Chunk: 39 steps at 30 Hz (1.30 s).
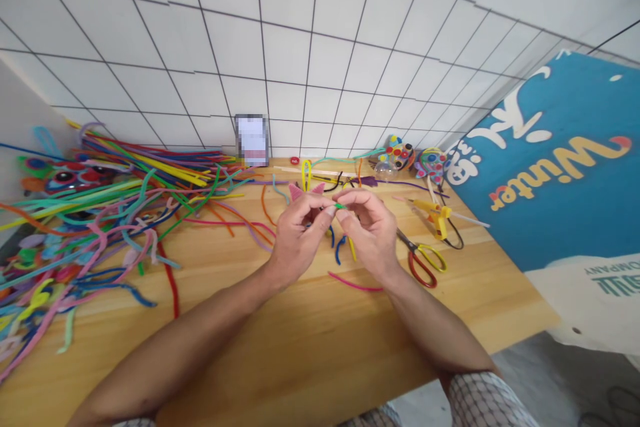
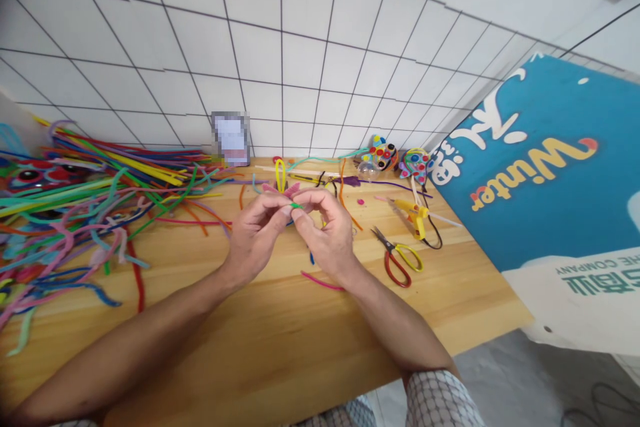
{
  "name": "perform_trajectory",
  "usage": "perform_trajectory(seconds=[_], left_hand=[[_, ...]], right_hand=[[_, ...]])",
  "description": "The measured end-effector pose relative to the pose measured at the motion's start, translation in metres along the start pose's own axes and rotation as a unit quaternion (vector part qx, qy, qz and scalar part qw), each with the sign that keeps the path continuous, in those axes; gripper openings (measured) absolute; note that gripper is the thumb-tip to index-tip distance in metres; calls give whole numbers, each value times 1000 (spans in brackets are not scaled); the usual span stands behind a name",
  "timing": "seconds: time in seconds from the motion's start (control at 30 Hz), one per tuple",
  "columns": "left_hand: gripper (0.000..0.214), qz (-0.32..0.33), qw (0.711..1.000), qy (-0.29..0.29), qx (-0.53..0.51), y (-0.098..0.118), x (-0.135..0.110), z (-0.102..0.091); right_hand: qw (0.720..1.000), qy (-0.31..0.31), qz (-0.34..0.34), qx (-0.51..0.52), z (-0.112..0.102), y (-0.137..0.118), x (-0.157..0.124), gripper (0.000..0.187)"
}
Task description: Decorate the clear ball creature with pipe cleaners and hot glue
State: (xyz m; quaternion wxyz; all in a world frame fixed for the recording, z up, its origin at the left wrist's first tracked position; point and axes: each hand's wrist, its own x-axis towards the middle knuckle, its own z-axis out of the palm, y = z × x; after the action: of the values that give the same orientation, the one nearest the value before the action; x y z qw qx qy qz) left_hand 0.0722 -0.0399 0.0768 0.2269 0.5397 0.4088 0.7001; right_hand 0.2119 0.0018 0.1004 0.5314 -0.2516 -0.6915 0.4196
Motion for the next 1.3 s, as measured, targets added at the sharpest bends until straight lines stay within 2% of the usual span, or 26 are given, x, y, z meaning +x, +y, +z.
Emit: perform_trajectory(seconds=[0.23, 0.37, 0.53, 0.67, 0.87, 1.03, 1.17, 1.3], left_hand=[[11, 22, 1000, -7, 15, 1, -1, -1], [13, 4, 1000, -14, 8, 1, -2, -1], [16, -26, 1000, 4, -4, -1, -3, 1], [17, -40, 999, 7, -10, -5, -4, 2], [12, 7, 1000, 2, 18, -6, -2, 1], [8, 50, 998, 2, 33, -4, -1, 1], [8, 65, 997, 4, 37, -5, 1, 0], [10, 45, 998, -14, 40, -8, 4, -4]], right_hand=[[1000, 14, -8, -12, 0, 1, -1, 7], [1000, 14, 5, -3, 1, 3, -1, 10], [1000, 5, 26, 10, 1, 7, 0, 15], [999, 0, 30, 34, 0, 9, 1, 13], [998, 2, 50, 46, 0, 12, 2, 8], [999, 3, 40, 26, 2, 12, 3, 15], [992, 2, 70, 101, 4, 14, 5, 14], [978, 5, 108, 176, 6, 17, 7, 14]])
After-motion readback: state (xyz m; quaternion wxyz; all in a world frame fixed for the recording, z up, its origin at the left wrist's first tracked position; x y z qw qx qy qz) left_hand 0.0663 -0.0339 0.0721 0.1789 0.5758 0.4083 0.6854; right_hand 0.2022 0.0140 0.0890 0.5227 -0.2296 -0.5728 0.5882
